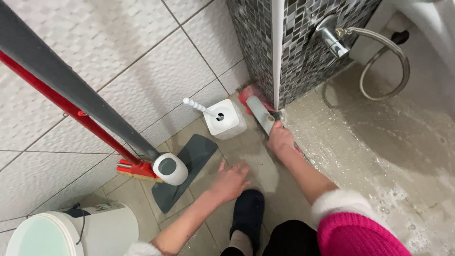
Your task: The person scrubs the bathroom floor with a handheld brush, moving around the toilet and along the base of a cabinet. They reposition a mop and a bucket to access different areas and continue scrubbing the soapy tiles.
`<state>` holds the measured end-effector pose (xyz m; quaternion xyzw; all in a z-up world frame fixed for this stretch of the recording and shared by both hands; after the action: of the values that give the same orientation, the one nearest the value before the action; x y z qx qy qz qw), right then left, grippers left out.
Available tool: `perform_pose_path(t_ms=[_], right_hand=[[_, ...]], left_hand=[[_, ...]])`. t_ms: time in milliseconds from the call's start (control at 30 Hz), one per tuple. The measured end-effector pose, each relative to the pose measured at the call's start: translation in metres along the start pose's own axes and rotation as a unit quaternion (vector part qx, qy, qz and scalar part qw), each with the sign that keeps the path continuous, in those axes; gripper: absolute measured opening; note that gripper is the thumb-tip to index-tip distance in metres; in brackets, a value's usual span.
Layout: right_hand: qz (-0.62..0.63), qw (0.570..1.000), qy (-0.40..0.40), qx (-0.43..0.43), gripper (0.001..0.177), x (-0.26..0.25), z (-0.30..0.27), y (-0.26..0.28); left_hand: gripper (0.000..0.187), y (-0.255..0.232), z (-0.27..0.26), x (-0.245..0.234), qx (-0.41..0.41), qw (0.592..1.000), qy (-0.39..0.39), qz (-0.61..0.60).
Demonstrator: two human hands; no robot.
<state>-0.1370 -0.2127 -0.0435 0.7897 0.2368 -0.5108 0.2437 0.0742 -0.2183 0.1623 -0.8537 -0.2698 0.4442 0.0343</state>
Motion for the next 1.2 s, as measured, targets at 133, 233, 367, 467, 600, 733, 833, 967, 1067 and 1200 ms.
perform_pose_path(t_ms=[133,233,367,467,600,733,833,967,1067,1200], right_hand=[[0.030,0.999,-0.019,0.014,0.043,-0.008,0.018,0.011],[0.056,0.998,-0.024,0.009,0.035,-0.026,0.014,0.009],[0.063,0.997,0.039,0.021,0.031,-0.038,-0.066,-0.034],[0.080,0.994,0.073,0.034,0.029,-0.048,-0.128,-0.069],[0.086,0.989,0.112,0.046,0.031,-0.069,-0.206,-0.109],[0.113,0.982,0.138,0.062,0.039,-0.008,-0.249,-0.176],[0.115,0.980,0.146,0.075,0.051,0.030,-0.274,-0.221],[0.184,0.970,0.113,0.110,0.051,0.043,-0.286,-0.265],[0.259,0.954,0.068,0.136,0.055,0.025,-0.294,-0.296],[0.303,0.939,-0.014,0.162,0.075,-0.019,-0.311,-0.314]], left_hand=[[0.048,0.004,0.005,0.018,-0.004,1.000,0.000,-0.012],[0.047,0.003,0.021,0.018,0.004,1.000,-0.007,0.014],[0.048,-0.012,0.029,0.038,0.026,0.999,-0.015,0.030],[0.048,-0.022,0.037,0.047,0.042,0.998,-0.023,0.050],[0.050,-0.053,0.042,0.047,0.068,0.989,-0.015,0.129],[0.051,-0.078,0.062,0.062,0.095,0.979,0.024,0.180],[0.047,-0.099,0.091,0.085,0.124,0.970,0.033,0.205],[0.051,-0.161,0.114,0.074,0.171,0.955,0.008,0.243],[0.049,-0.205,0.134,0.079,0.197,0.950,0.001,0.243],[0.048,-0.253,0.177,0.103,0.232,0.936,-0.058,0.260]])
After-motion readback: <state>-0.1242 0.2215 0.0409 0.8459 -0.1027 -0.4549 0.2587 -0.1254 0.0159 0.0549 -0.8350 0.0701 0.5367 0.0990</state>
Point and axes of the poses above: each hand's wrist, its own z-axis towards the middle knuckle, its own x-axis out of the palm, y = z × x, the point moved 8 cm from there along z, towards the middle knuckle, and after that the axes turned 6 degrees about -y, right-handed, at the moved point
